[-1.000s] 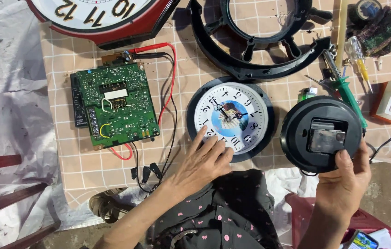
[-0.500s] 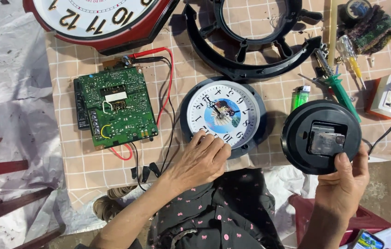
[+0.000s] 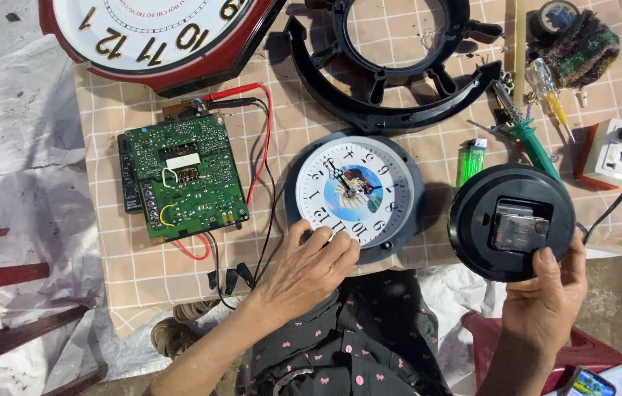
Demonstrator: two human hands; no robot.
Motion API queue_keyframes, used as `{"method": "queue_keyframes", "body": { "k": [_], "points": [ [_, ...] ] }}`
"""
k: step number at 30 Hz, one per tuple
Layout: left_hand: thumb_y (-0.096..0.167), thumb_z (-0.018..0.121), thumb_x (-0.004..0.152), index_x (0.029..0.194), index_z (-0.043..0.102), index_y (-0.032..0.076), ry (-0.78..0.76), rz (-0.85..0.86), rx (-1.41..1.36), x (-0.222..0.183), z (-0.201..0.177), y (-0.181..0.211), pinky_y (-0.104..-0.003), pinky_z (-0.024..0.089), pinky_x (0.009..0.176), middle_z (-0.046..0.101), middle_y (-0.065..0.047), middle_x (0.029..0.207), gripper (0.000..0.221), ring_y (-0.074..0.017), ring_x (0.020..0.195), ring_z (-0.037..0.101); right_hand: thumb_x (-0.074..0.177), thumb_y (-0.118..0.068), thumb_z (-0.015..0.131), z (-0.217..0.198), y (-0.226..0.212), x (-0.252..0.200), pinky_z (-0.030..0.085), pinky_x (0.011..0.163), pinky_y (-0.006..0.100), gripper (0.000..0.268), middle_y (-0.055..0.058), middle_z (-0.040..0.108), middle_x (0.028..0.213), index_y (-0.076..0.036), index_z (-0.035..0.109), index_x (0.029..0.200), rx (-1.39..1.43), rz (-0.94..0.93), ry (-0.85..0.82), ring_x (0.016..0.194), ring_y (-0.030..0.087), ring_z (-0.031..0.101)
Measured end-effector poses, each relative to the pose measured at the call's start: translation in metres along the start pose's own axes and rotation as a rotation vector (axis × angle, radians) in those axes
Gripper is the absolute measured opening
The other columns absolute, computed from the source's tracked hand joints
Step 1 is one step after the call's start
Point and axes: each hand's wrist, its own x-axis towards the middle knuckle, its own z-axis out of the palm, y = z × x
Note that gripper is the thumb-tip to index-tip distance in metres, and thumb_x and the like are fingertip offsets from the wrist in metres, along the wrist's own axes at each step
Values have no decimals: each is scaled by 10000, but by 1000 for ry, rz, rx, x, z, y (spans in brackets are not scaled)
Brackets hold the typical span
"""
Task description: Assembling a ship wheel clock by fitting the clock mechanism into the frame and securing it with a screwdriver.
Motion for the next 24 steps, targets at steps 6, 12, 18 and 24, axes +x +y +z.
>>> {"method": "queue_keyframes", "body": {
  "k": [6,12,18,24],
  "points": [
    [280,580,881,912,535,117,120,-84,-74,-3,-21,8,-293,389,660,476,-8,920,172,-170,819,453,721,-229,616,3,-9,-5,491,804,204,524,-57,511,1198,-147,463,1215,-90,-1,16,1042,73,534],
    [259,572,861,871,527,32,248,-213,-297,-4,-24,13,-346,454,660,495,-113,990,232,-243,812,497,701,-224,639,6,-9,-7,512,803,229,559,-55,525,1202,-160,470,1230,-64,26,44,1053,81,548],
    [298,471,867,850,429,-4,298,-341,-594,-2,-17,21,-359,496,697,472,-128,877,305,-261,774,508,709,-225,628,1,-6,-5,488,850,223,533,-61,502,1217,-170,467,1214,-73,7,17,1081,85,523],
    [244,612,773,956,487,-2,389,-757,-1147,-7,1,38,-316,552,771,586,-121,917,330,-232,862,618,692,-230,656,1,-6,-5,515,746,219,544,-39,547,1168,-182,486,1206,-42,34,41,1008,94,569]
  ]
}}
